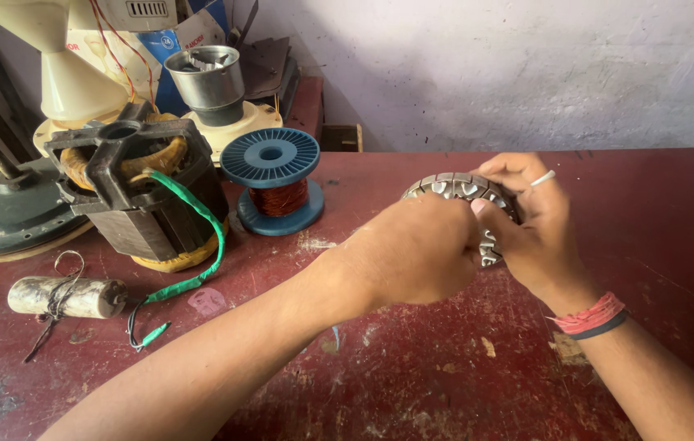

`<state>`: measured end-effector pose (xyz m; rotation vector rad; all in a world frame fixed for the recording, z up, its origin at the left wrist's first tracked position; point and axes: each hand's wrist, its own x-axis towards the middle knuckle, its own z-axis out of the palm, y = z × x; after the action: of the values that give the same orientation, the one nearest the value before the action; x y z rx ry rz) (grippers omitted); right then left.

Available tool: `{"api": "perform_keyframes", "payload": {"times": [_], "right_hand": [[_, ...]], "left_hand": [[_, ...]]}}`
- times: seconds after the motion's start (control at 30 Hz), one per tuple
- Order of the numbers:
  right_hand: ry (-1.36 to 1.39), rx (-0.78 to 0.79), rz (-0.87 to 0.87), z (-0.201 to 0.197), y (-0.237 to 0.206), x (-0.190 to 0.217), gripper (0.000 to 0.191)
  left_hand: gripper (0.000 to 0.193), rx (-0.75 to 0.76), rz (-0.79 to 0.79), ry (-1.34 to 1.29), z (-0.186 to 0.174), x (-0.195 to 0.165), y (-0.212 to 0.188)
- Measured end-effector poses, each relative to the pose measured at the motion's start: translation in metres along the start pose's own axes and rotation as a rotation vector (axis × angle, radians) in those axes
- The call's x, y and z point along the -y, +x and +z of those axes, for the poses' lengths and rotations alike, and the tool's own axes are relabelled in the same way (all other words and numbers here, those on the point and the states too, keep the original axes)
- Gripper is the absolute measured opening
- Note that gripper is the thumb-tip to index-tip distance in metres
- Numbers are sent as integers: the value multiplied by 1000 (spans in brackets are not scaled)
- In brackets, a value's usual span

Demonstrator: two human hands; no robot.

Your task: The person winds copper wire by hand onto a metal motor stator plate on a workbench. They pull wire from a blue spool, twist and prepare the wire ends, then repeatedly loop and press the wire around the slots of the stator, turning the plate as they work.

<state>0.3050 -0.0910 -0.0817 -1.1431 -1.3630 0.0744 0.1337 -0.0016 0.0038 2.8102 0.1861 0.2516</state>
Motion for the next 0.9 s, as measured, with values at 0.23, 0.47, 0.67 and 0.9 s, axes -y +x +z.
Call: {"api": "perform_keyframes", "payload": {"times": [0.23, 0.47, 0.67, 0.9], "right_hand": [[-274, 16, -54, -5, 2, -7, 13], [-140, 127, -155, -3, 1, -7, 21], [-197, 62, -98, -2, 1, -5, 20], [-99, 15, 123, 2, 1, 1, 21]], "left_hand": [[17, 62, 189, -168, -11, -7, -8], [22, -67, 64, -267, -24, 11, 0], [26, -504, 70, -199, -12, 28, 14], [27, -449, -37, -289, 9, 41, 20]]}}
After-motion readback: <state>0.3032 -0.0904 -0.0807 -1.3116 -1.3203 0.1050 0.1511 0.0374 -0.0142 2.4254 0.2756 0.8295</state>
